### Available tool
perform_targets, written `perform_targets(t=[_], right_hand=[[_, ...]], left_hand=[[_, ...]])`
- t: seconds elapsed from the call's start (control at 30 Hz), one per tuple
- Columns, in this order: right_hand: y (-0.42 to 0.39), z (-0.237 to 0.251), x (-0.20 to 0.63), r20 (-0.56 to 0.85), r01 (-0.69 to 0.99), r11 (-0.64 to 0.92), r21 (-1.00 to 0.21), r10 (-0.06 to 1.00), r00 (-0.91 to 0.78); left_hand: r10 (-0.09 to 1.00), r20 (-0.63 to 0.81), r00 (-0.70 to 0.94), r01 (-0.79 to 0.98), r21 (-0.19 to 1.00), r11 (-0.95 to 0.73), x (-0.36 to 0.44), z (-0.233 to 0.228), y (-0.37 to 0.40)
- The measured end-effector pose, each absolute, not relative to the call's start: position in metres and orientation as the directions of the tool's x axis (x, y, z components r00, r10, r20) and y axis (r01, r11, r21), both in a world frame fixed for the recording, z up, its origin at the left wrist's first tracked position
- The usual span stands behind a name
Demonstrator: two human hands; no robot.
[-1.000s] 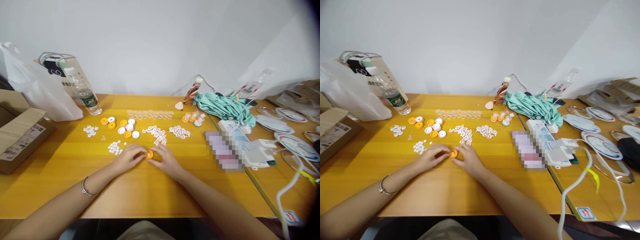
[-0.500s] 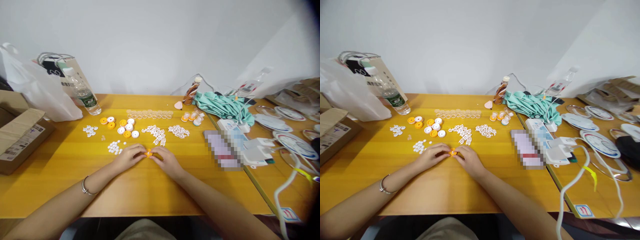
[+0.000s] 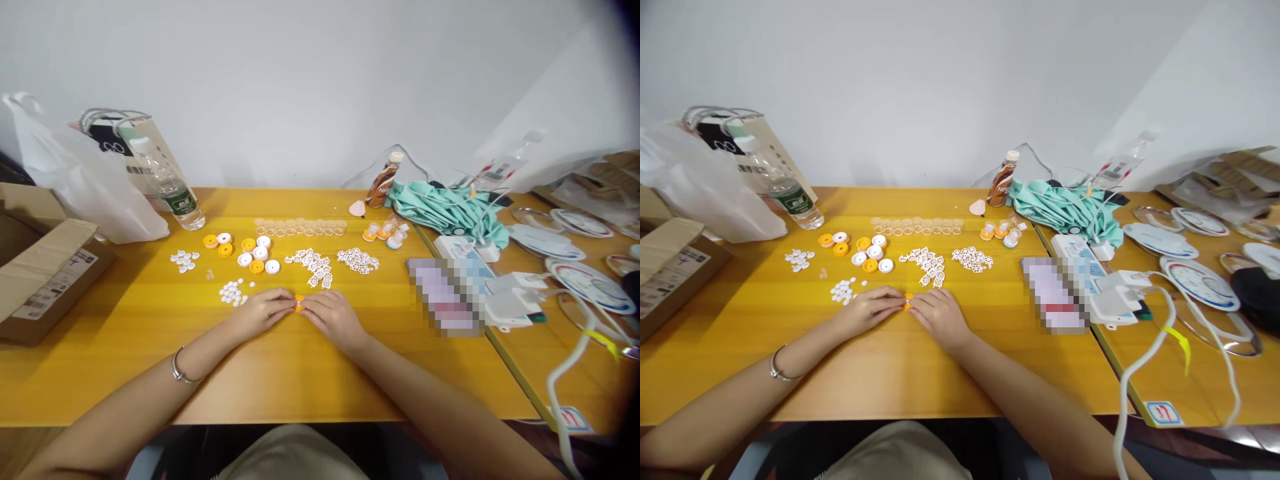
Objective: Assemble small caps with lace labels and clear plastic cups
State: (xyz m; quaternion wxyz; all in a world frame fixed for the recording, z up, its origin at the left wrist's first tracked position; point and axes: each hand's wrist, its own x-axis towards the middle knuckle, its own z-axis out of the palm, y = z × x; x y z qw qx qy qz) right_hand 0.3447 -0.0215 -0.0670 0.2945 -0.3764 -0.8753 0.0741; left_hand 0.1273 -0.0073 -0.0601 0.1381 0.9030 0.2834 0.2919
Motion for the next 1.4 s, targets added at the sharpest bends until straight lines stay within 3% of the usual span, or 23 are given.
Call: perform_targets(t=[0.33,0.5,0.93,1.4], right_hand=[[-0.014,-0.071,0.341,0.477,0.609,0.696,-0.381,0.712,-0.515],[-0.006,-0.068,0.346,0.473,0.549,0.744,-0.382,0.667,-0.576],[-0.006,-0.066,0.347,0.410,0.547,0.813,-0.197,0.575,-0.708],[-0.007,-0.065,0.343,0.455,0.520,0.741,-0.425,0.671,-0.586]], left_hand=[[0.578,0.459,0.675,0.465,0.344,-0.816,0.124,-0.060,-0.004],[0.558,0.468,0.685,0.473,0.297,-0.829,0.123,-0.059,-0.002],[0.563,0.381,0.733,0.542,0.172,-0.822,0.121,-0.057,-0.007],[0.531,0.374,0.760,0.539,0.095,-0.837,0.118,-0.059,-0.008]])
